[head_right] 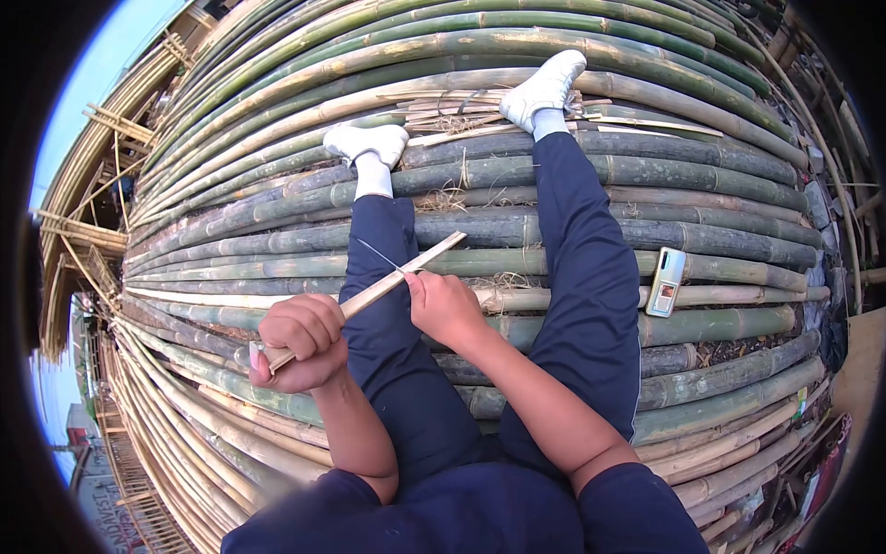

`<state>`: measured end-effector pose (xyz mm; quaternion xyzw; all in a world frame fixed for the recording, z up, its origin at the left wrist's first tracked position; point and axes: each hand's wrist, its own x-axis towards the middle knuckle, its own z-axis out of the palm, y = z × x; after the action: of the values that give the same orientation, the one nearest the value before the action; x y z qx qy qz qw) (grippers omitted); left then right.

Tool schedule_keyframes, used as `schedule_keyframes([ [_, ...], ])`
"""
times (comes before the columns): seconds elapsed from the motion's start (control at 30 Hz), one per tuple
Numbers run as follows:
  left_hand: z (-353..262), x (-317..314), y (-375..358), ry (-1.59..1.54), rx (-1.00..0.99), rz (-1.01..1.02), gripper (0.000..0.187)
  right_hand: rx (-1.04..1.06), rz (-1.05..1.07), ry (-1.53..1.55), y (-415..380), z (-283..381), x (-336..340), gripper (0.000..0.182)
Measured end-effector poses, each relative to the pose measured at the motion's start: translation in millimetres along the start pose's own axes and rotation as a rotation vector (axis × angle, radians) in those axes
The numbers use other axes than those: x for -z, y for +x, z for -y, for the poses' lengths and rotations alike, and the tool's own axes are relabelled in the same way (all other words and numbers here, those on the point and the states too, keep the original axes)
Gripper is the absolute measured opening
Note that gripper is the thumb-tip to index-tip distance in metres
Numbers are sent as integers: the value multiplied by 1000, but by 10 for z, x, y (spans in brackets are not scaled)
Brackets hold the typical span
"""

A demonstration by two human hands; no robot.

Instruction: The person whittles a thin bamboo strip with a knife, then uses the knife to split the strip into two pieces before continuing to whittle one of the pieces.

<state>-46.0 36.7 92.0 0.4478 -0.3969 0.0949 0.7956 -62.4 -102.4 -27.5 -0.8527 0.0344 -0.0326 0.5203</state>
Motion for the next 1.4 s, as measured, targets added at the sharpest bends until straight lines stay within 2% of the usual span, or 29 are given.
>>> schedule_keyframes([
  [0.1, 4, 9, -15, 25, -17, -47, 54, 18, -28, -147, -25, 26, -61, 42],
  [0.4, -7, 96, -34, 65, 1, -167, 55, 40, -121, -189, 87, 13, -186, 42],
  [0.63, -20, 49, -34, 49, 23, -115, 56, -10, -86, -134, 175, -112, -161, 43],
  [0.73, 15, -37, -21, 58, 16, -32, 57, -74, -124, -127, 245, -309, -127, 44],
  [0.87, 38, -87, -46, 105, -7, -44, 59, -90, -45, -130, 276, -361, -73, 45],
  [1.0, 34, -64, -20, 97, -17, -74, 59, -80, -44, -172, 277, -326, -72, 49],
  [1.07, 34, -84, -31, 101, -10, -52, 59, -152, -62, -219, 310, -421, -104, 49],
  [1.4, 156, -382, 0, 159, -17, -10, 58, -164, -71, -176, 406, -699, -61, 50],
])
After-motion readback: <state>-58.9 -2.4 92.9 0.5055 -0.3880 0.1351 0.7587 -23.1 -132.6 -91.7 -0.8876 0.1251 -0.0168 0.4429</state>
